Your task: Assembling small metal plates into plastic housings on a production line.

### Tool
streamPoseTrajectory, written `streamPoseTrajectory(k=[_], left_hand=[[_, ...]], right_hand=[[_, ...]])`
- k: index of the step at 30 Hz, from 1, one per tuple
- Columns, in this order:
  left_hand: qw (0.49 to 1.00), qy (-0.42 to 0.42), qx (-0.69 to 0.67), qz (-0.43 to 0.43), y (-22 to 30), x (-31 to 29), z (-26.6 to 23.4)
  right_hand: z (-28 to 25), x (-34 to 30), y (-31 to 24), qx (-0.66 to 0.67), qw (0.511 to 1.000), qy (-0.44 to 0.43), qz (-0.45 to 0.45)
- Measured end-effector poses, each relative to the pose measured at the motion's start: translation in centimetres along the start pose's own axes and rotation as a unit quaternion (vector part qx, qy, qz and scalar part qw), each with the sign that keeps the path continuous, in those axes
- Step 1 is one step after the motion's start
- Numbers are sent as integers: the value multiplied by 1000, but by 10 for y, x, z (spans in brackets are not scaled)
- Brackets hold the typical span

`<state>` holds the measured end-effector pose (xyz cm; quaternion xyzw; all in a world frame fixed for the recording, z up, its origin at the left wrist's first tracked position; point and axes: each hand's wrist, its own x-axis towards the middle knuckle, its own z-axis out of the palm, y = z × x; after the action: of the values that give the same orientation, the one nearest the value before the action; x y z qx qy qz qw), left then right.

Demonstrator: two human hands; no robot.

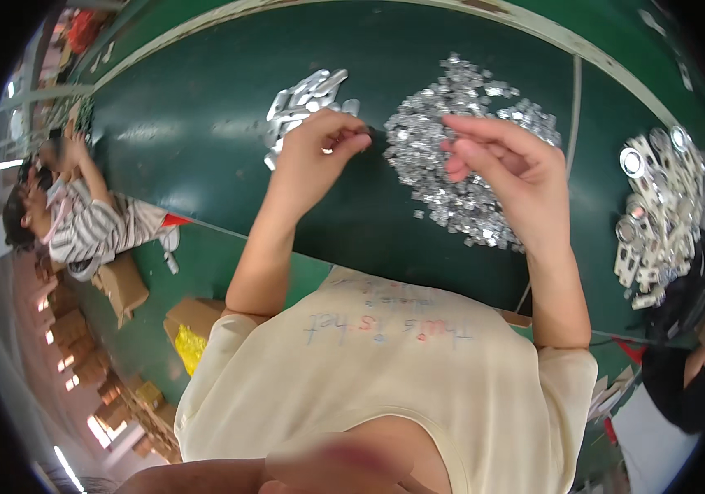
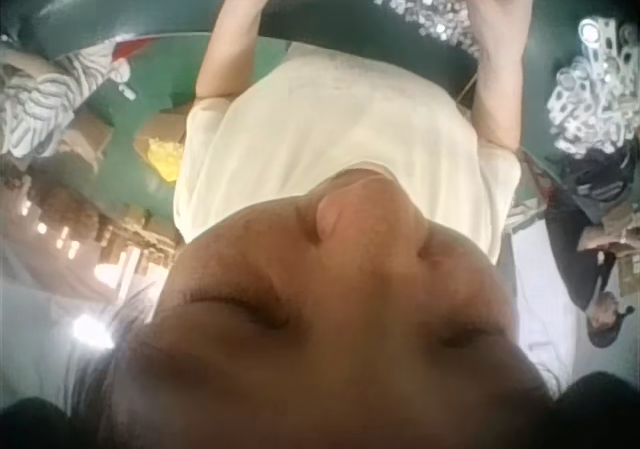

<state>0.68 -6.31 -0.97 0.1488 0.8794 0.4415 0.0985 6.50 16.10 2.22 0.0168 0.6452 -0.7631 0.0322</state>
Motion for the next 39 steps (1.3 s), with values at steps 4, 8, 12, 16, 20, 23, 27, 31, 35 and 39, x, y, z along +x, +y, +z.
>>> streamPoseTrajectory(k=[4,8,12,16,20,23,27,31,35,39], left_hand=[[896,-88,-434,-18,40,16,0],[861,-71,-504,13,73,24,4],[855,-37,-517,18,74,23,20],[864,-31,-502,-1,71,23,29],[894,-20,-446,42,67,17,33],[909,-37,-409,65,63,18,35],[909,-36,-411,61,61,18,36],[888,-54,-454,45,57,22,40],[873,-68,-479,-65,56,26,36],[878,-69,-465,-93,47,33,42]], right_hand=[[6,-4,-36,43,999,-15,-20],[4,-8,-46,40,998,14,-44],[-1,-3,-35,-56,990,68,-113],[-6,9,-23,-182,964,67,-180],[-2,15,-11,-204,962,70,-166],[-2,18,-3,-87,988,46,-119],[-2,21,0,-26,994,38,-95],[-1,23,2,44,996,47,-60],[-3,26,6,-59,997,7,-40],[-23,28,3,-123,992,2,-19]])
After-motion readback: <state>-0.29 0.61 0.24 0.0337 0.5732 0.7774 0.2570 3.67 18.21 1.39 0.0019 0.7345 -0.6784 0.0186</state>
